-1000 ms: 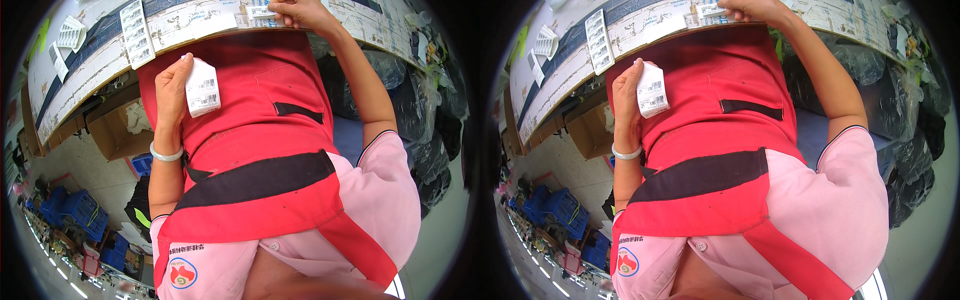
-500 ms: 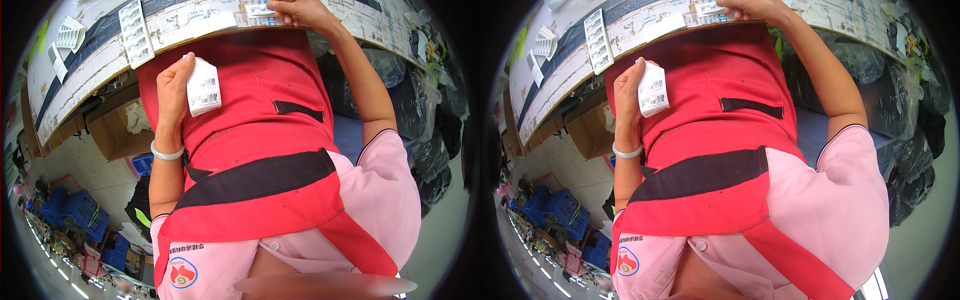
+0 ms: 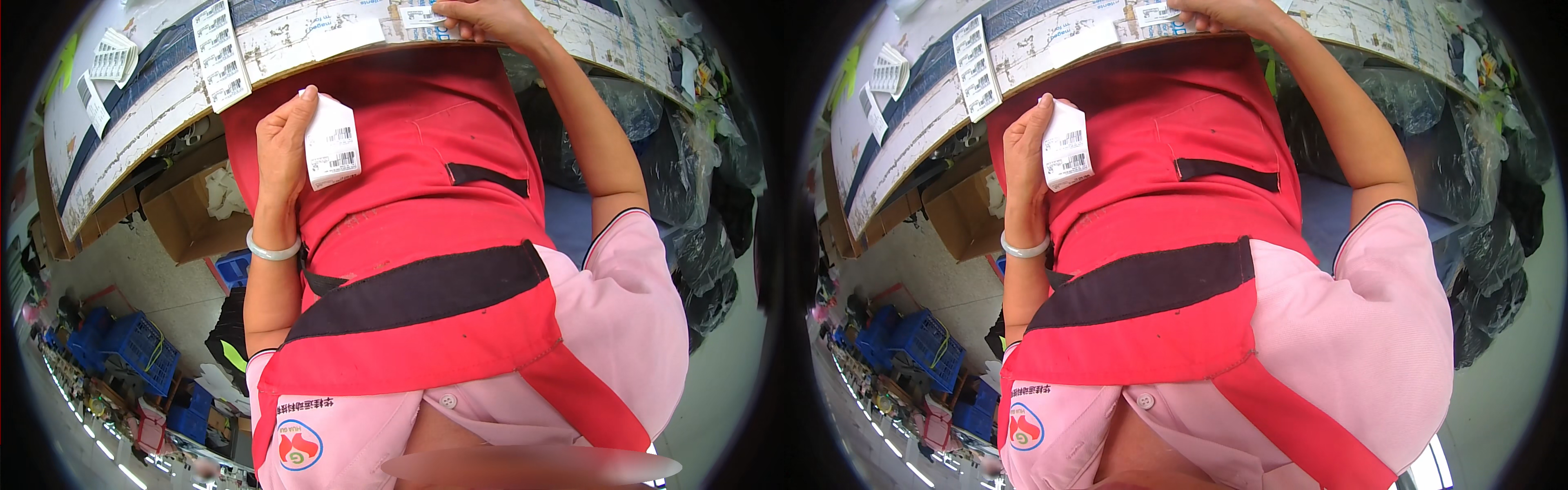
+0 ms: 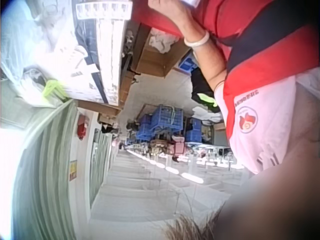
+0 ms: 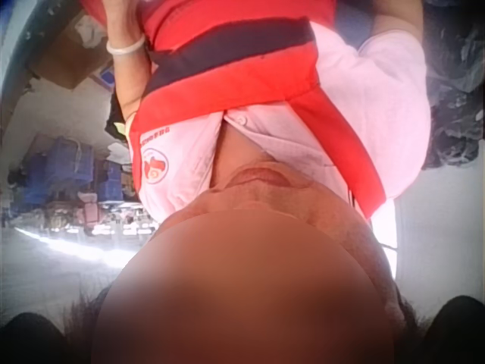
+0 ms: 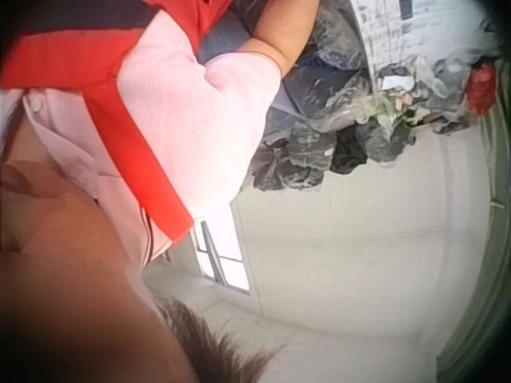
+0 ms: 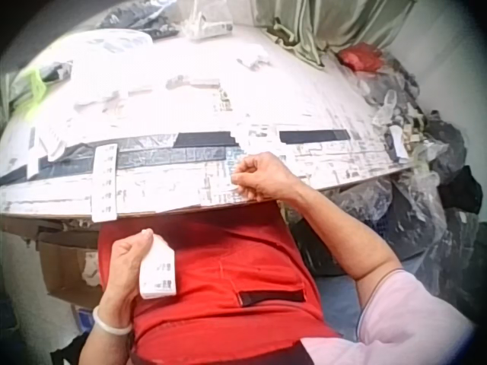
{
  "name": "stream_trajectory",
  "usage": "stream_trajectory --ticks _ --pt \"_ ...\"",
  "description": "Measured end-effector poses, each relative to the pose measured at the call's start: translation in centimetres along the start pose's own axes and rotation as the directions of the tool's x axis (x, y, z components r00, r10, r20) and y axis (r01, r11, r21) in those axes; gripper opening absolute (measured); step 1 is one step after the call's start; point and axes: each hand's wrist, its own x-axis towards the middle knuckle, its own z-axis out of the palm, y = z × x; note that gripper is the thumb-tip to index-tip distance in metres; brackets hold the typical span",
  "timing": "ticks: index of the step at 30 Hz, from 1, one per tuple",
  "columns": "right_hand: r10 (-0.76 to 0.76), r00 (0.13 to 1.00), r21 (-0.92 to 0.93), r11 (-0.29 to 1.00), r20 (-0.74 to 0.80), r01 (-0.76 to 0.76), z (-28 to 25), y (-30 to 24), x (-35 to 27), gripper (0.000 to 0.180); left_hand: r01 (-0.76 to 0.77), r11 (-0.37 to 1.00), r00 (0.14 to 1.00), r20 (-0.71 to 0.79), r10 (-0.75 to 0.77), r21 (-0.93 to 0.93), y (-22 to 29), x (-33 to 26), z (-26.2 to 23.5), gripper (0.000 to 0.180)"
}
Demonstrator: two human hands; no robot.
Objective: Inspecting and peeling small adhesive labels from a larger sheet at a factory workbench.
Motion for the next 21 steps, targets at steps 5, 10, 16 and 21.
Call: stream_trajectory --ticks 5,10,16,21 --pt "-0.093 0.995 -0.022 0.995 -0.030 0.093 0.4 0.5 0.0 0.012 0.009 1.000 1.000 -0.005 -0.009 0.016 -0.1 0.1 -0.1 0.033" --pt "-0.080 0.997 0.283 0.956 -0.006 0.079 -1.0 1.3 -0.6 0.014 -0.002 1.000 1.000 -0.002 0.002 0.022 0.1 -0.1 0.1 0.034" --pt "-0.007 0.999 0.496 0.868 0.036 -0.012 -3.0 2.0 -2.4 0.014 0.000 1.000 1.000 0.005 0.000 -0.004 0.3 -0.5 0.0 0.034" --pt "-0.184 0.903 0.177 0.946 -0.389 0.270 -7.5 3.7 -2.6 0.014 -0.008 1.000 1.000 0.024 0.008 -0.017 1.0 -0.5 0.5 0.034"
